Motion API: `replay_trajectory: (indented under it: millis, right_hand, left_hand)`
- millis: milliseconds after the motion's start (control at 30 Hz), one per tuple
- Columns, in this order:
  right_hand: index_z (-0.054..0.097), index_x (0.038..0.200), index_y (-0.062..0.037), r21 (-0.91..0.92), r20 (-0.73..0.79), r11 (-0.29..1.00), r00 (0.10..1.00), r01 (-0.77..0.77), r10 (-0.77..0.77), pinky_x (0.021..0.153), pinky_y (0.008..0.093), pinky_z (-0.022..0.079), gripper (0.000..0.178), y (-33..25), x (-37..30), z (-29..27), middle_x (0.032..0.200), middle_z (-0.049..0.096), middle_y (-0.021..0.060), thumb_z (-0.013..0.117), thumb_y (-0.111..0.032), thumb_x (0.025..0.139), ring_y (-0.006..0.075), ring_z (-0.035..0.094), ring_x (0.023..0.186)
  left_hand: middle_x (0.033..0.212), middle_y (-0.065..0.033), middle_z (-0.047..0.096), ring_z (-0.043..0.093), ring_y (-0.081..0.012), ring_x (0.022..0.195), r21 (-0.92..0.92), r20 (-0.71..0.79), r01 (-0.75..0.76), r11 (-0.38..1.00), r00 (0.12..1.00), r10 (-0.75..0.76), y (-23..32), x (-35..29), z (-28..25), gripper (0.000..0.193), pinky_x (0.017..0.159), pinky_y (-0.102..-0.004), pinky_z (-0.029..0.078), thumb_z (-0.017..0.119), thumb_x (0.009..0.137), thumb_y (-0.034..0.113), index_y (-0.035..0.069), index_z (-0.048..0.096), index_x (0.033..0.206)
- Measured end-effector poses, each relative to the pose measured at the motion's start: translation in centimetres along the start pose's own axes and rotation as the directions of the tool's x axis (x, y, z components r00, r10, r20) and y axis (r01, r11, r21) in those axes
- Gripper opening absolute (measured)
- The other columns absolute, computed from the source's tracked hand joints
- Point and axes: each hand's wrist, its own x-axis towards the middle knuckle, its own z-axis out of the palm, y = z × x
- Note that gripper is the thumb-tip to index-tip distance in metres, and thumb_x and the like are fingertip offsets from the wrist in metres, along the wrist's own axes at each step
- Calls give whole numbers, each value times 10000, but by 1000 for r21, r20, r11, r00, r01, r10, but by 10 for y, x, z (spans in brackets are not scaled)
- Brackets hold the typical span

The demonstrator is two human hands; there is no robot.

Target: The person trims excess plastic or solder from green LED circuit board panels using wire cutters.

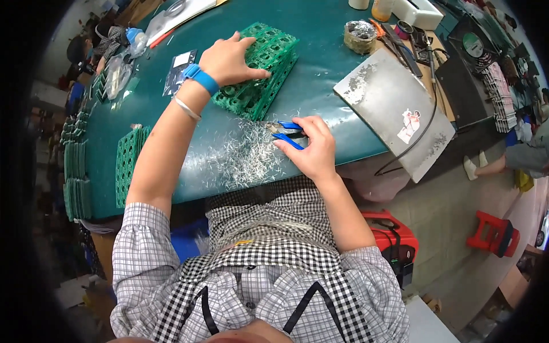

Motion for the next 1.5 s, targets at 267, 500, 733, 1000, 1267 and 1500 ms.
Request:
replay_trajectory:
  millis: [267,500,733,1000,1267,1500]
  right_hand:
    - [710,1108,-11,-387,-209,883,908,265,-364,815,398,532,540,5,6,-33,1034,651,111,920,-203,649,294,631,947]
    - [703,1073,-5,-471,-41,856,963,215,-265,799,401,537,520,19,3,-56,1026,642,116,912,-223,650,314,628,929]
    - [707,1104,-11,-390,-78,886,950,252,-304,798,399,536,561,-4,-7,-62,1024,645,119,927,-198,623,311,625,926]
    - [708,1120,-12,-282,-1,909,947,307,-321,769,387,546,610,-29,-16,-46,1025,660,114,946,-213,596,293,639,898]
    - [715,1098,-10,-255,81,911,946,324,-314,742,386,551,609,-38,-16,-31,998,664,118,951,-204,571,289,651,865]
    - [720,1071,-12,-272,124,906,945,324,-301,730,382,550,588,-41,-18,-31,988,664,121,949,-209,566,289,655,851]
  left_hand:
    - [1456,-289,523,550,-388,1321,-13,-161,-121,993,980,117,-35,23,-5,1031,1099,-404,443,779,732,661,54,470,1506]
    - [1522,-283,437,469,-391,1394,-616,-370,-295,730,927,62,-27,-48,-51,1011,1138,-441,401,837,740,530,13,428,1507]
    - [1626,-287,205,332,-588,1383,-362,-106,153,-920,973,203,-12,-173,11,1123,976,-694,461,604,855,751,112,117,1641]
    - [1563,-319,297,412,-554,1266,-114,13,261,-959,965,261,12,-248,70,1133,901,-742,465,566,823,823,152,156,1639]
    - [1558,-300,318,433,-558,1246,-9,129,295,-955,948,292,19,-273,79,1168,869,-721,489,598,779,843,117,225,1615]
    - [1623,-269,255,480,-580,1236,7,116,294,-956,949,293,20,-276,85,1233,868,-753,484,543,756,889,122,153,1638]
